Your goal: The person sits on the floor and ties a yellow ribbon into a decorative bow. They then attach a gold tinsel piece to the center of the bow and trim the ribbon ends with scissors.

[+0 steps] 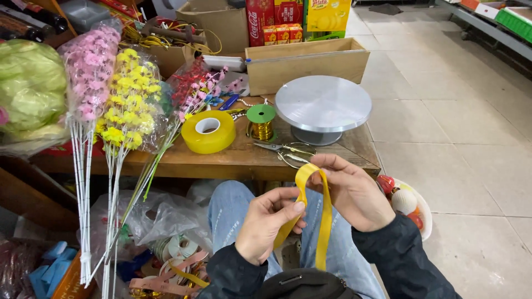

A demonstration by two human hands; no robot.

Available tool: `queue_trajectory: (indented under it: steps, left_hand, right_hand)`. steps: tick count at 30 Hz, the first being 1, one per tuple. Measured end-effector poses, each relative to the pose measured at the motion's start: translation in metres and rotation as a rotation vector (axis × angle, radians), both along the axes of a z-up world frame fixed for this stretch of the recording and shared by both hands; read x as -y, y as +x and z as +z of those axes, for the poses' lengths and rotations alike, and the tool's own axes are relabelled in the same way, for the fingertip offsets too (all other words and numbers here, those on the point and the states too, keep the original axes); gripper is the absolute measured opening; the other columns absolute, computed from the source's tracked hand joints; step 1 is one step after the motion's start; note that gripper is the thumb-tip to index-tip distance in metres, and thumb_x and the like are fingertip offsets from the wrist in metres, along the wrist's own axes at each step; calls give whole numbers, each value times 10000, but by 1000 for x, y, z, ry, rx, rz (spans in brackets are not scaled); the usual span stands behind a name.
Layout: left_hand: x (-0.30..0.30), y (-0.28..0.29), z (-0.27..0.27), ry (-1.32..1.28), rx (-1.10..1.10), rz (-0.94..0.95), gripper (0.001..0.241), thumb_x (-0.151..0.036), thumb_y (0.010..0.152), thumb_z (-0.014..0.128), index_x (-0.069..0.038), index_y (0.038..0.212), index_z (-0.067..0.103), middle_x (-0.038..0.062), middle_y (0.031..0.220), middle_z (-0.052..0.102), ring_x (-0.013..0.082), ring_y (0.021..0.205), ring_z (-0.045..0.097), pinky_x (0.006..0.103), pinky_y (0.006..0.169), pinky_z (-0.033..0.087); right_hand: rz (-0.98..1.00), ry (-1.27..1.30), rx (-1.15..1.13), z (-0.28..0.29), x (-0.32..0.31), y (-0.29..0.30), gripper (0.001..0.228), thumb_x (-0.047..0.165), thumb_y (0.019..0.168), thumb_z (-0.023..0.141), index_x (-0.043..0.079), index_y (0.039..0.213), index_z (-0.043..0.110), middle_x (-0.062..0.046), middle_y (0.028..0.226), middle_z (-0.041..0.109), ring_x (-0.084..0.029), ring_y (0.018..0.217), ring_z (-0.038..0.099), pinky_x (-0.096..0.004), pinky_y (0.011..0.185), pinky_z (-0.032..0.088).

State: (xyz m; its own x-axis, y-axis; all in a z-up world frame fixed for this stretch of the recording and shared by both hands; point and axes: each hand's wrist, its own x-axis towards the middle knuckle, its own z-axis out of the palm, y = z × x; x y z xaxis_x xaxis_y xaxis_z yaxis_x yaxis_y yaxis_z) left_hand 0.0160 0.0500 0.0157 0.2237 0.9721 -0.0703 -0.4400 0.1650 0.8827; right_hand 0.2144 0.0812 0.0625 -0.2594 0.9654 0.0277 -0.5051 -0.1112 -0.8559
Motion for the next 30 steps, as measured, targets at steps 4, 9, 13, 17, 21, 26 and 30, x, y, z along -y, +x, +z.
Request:
queue_trajectory:
  steps: [4,9,13,17,21,26,30]
  left_hand:
    - [-8,7,-1,-38,22,-45,442,-56,862,809,80,1272,717,179,747,727,241,579,695,319,548,595]
    - [-18,10,-17,12,88,-207,218,-98,909,803,6,1077,711,137,796,684,222,614,667,274,550,548]
    - [-20,9,-23,11,25,-200,200,-128,923,787,12,1045,714,164,818,706,208,601,653,263,551,537]
    - [-21,13,-31,61,153,-151,211,-39,917,764,52,1084,672,177,807,697,226,595,662,283,529,551]
    - [-18,6,-17,-19,73,55,169,-93,893,824,-19,940,680,143,721,685,204,511,635,279,454,531]
    - [-10,7,-17,15,-30,156,166,-126,916,809,-17,957,690,130,738,712,197,533,648,298,469,528]
    - [-8,12,-28,95,-130,127,162,-134,938,795,-15,948,686,88,725,662,173,565,624,311,489,547]
  right_hand:
    - [31,56,39,6,-5,-11,303,67,959,622,2,1253,657,-155,885,650,-257,871,638,-361,862,475]
    - [80,-74,69,15,-4,-25,366,80,946,644,26,1307,662,-171,961,715,-227,822,659,-343,749,504]
    - [39,-58,129,13,-6,-31,375,78,933,662,20,1304,672,-185,1007,746,-249,867,684,-334,775,515]
    - [-23,1,190,14,5,-39,337,115,981,620,-2,1290,687,-223,1086,781,-257,849,712,-348,747,574]
    - [-202,127,306,-10,10,-26,346,203,988,618,-15,1236,723,-130,1057,760,-224,927,704,-387,872,591]
    - [-89,108,295,-51,23,-17,390,192,946,659,-23,1262,737,-154,1111,808,-281,960,755,-439,878,595]
    - [-224,44,260,-83,19,-20,166,127,937,752,-9,1028,779,-97,920,753,-205,775,653,-370,751,548]
